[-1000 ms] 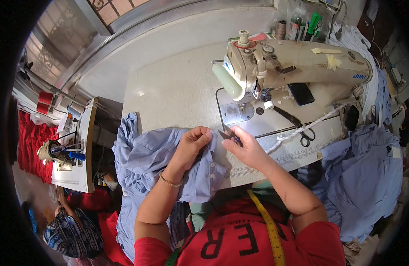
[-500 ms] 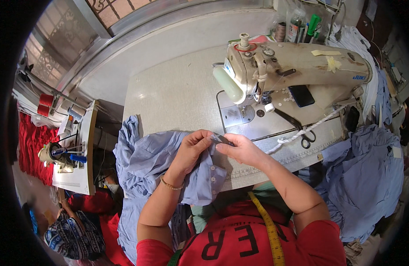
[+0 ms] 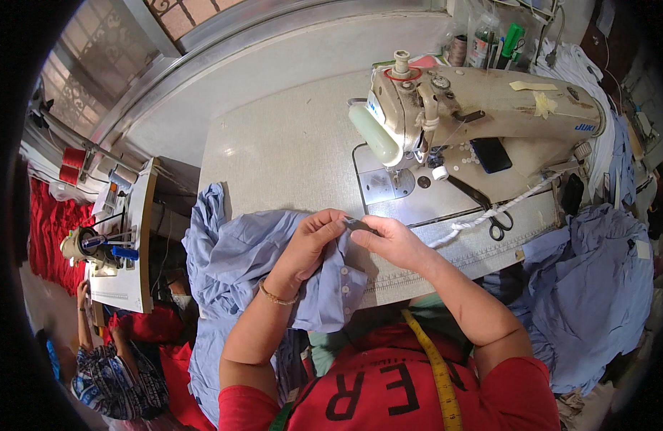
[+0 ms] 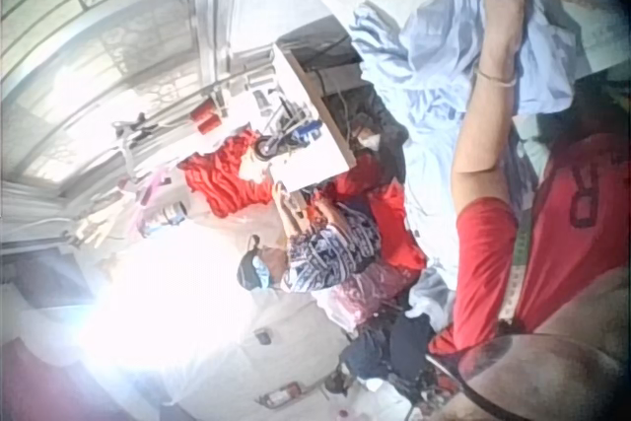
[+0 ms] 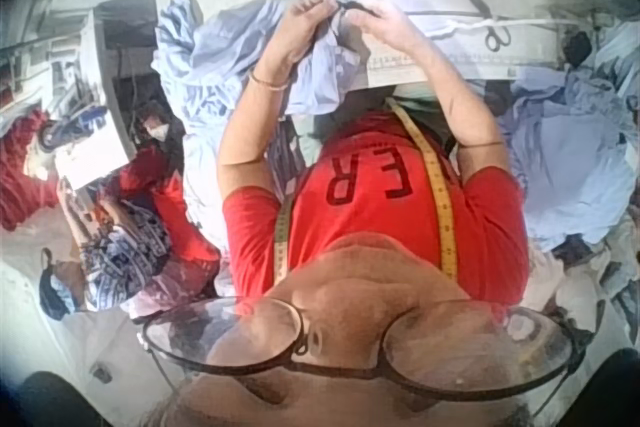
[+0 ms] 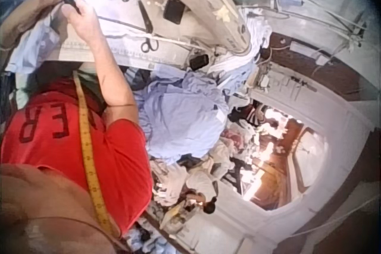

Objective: The person sews a blue shirt using an industrial sewing machine, cuts threads with snips, and handles the collar and buttons.

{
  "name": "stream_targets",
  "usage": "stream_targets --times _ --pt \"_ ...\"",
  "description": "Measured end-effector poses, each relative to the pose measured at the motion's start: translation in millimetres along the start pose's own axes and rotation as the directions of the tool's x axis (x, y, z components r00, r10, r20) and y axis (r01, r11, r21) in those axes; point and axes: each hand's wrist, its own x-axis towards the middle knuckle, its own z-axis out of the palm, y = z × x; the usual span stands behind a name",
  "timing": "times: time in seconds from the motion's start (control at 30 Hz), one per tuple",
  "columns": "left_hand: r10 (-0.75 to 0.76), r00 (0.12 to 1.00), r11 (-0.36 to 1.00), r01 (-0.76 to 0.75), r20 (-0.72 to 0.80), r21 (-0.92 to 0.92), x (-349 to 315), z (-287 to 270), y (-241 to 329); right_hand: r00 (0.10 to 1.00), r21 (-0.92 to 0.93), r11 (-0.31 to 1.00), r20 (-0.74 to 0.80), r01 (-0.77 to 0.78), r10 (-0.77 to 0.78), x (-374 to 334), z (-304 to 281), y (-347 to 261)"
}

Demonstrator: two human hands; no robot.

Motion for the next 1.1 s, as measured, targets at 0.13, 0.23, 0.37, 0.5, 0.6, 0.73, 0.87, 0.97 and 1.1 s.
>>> stream_targets --times 0.13,0.23,0.37,0.5,0.6,0.73,0.87,0.97,1.1 --pt "-0.02 1.0 0.999 0.02 0.006 -0.046 0 2 2 1.0 -0.01 1.0 0.005 0.012 -0.012 1 -2 4" --pt "-0.036 0.999 0.997 0.037 0.011 -0.064 0 2 2 0.999 -0.057 0.997 -0.013 0.05 -0.051 1 -1 5" --pt "-0.043 0.999 0.997 0.044 0.007 -0.06 -1 4 4 0.993 -0.148 0.984 -0.034 0.103 -0.109 2 -2 10" --pt "-0.047 0.998 0.997 0.049 0.032 -0.064 -1 3 3 0.994 -0.114 0.988 -0.031 0.101 -0.106 2 0 10" --pt "-0.046 0.998 0.997 0.049 0.039 -0.062 0 2 3 0.997 -0.093 0.993 -0.013 0.075 -0.077 1 -1 8" --pt "-0.044 0.998 0.998 0.046 0.042 -0.048 1 1 2 0.997 -0.066 0.994 0.001 0.082 -0.082 2 -2 11" --pt "-0.061 0.998 0.996 0.063 0.034 -0.063 0 2 2 0.995 -0.061 0.993 0.003 0.104 -0.104 1 0 7" --pt "-0.054 0.998 0.998 0.055 0.025 -0.042 0 4 5 0.994 -0.081 0.99 0.0 0.113 -0.113 2 -1 9" --pt "-0.052 0.998 0.997 0.054 0.041 -0.055 -1 4 5 0.996 -0.082 0.992 0.008 0.092 -0.091 1 -2 7"
